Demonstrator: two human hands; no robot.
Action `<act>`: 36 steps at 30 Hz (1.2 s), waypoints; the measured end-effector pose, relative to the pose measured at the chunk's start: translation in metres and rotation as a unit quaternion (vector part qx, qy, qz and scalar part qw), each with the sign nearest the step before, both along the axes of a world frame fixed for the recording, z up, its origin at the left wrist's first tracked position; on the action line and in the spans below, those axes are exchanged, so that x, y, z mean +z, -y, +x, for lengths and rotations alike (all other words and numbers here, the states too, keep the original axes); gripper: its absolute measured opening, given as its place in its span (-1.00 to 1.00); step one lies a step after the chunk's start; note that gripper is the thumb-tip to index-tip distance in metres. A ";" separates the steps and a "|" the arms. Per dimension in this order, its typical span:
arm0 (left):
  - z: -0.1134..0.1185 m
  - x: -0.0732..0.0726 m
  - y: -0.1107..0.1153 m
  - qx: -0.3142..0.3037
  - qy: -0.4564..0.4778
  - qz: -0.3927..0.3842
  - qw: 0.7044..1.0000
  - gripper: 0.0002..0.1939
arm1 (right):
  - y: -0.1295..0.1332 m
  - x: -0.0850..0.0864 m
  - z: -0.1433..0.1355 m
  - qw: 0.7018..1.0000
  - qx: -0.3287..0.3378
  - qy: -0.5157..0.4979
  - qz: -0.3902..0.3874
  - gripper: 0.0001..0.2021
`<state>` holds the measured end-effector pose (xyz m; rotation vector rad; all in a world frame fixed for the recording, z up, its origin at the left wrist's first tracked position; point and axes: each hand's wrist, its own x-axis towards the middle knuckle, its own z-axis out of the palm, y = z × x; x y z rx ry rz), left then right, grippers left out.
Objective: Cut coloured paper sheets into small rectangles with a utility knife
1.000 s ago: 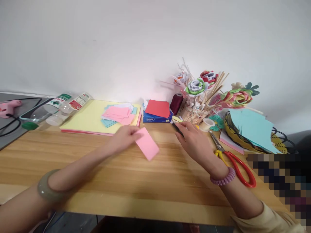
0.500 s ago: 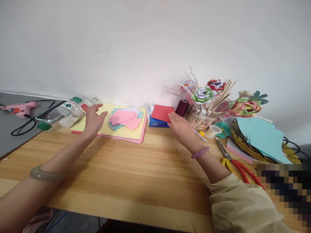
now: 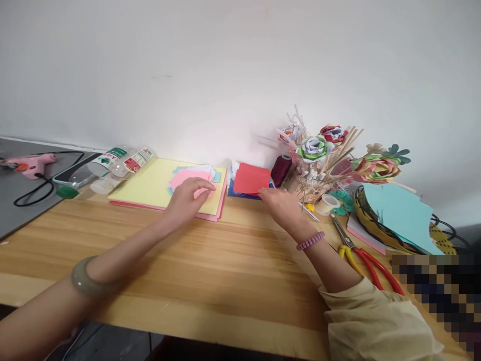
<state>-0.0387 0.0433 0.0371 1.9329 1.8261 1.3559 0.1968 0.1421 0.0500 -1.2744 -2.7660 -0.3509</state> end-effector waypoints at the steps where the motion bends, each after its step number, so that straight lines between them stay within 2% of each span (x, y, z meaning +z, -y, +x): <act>1: 0.007 0.001 0.001 -0.021 -0.008 0.008 1.000 -0.79 | 0.001 -0.001 0.001 1.000 -0.001 -0.013 0.008 -0.70; 4: 0.025 0.001 0.003 -0.068 -0.044 0.042 0.996 -0.79 | 0.002 -0.003 0.003 0.997 0.009 -0.071 0.042 -0.75; 8: 0.040 0.002 0.007 -0.080 -0.104 0.089 0.987 -0.67 | 0.019 -0.002 0.012 0.979 0.092 -0.155 0.094 -0.81; 10: 0.045 0.002 0.013 -0.109 -0.140 0.123 0.976 -0.71 | 0.039 0.000 0.021 0.965 0.152 -0.184 0.109 -0.80; 13: 0.052 -0.001 0.032 -0.188 -0.183 0.158 0.952 -0.83 | 0.078 -0.001 0.040 0.946 0.232 -0.201 0.108 -0.83; 16: 0.060 -0.011 0.060 -0.230 -0.175 0.103 0.952 -0.79 | 0.117 -0.008 0.058 0.934 0.264 -0.227 0.074 -0.84; 19: 0.068 -0.020 0.087 -0.261 -0.137 -0.002 0.956 -0.76 | 0.145 -0.018 0.070 0.937 0.222 -0.269 -0.024 -0.84; 22: 0.075 -0.022 0.105 -0.278 -0.065 -0.103 0.953 -0.79 | 0.163 -0.026 0.079 0.930 0.173 -0.302 -0.117 -0.84; 26: 0.083 -0.020 0.112 -0.244 0.010 -0.242 0.939 -0.82 | 0.175 -0.035 0.085 0.919 0.063 -0.342 -0.187 -0.86; 28: 0.087 -0.021 0.109 -0.214 0.043 -0.292 0.931 -0.81 | 0.179 -0.042 0.086 0.908 -0.015 -0.366 -0.202 -0.89; 31: 0.090 -0.023 0.101 -0.172 0.072 -0.330 0.925 -0.80 | 0.187 -0.052 0.082 0.884 -0.086 -0.409 -0.208 -0.73; 36: 0.095 -0.027 0.089 -0.158 0.121 -0.358 0.912 -0.80 | 0.200 -0.062 0.069 0.870 -0.185 -0.438 -0.129 -0.70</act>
